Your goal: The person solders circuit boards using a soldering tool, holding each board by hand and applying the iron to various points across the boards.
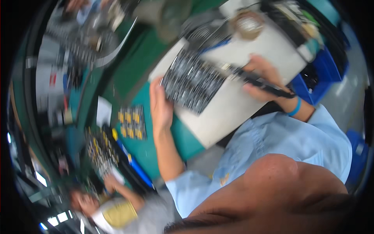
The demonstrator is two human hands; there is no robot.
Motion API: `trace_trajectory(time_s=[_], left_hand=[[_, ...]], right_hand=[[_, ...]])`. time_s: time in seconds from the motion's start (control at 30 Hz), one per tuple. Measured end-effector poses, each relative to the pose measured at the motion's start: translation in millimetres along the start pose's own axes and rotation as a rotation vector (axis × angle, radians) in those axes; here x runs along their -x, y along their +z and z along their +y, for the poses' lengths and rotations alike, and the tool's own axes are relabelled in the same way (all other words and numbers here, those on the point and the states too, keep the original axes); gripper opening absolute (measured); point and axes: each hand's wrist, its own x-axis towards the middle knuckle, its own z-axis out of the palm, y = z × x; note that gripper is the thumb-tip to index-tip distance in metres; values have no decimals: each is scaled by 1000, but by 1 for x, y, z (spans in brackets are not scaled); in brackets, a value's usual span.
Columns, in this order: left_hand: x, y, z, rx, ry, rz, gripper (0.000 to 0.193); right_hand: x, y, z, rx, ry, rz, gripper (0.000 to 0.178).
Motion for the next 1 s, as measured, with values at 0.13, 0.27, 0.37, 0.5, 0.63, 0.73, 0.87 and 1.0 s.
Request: trace_trajectory(time_s=[0.13, 0.27, 0.37, 0.5, 0.63, 0.73, 0.87, 1.0], left_hand=[[-2, 10, 2, -63, -27, -14, 39], [1, 6, 10, -11, -80, -40, 32], [1, 9, 13, -4, -102, -36, 36], [1, 10, 15, 39, -132, -57, 41], [1, 11, 13, 83, -148, -86, 44], [1, 11, 10, 76, -132, -118, 44], [-2, 17, 6, 83, -118, -114, 44], [0, 22, 7, 100, -120, -134, 44]], right_hand=[[6, 3, 1, -36, 34, 89, 92], [4, 7, -1, -100, 45, 118, 92], [2, 7, -3, -105, 40, 133, 92], [-1, 7, -3, -121, 51, 135, 87], [-5, 6, -4, -121, 50, 127, 77], [-11, 2, -7, -76, 11, 129, 61], [-20, -1, -15, -138, 4, 88, 45], [-28, -1, -32, -193, 9, 0, 37]])
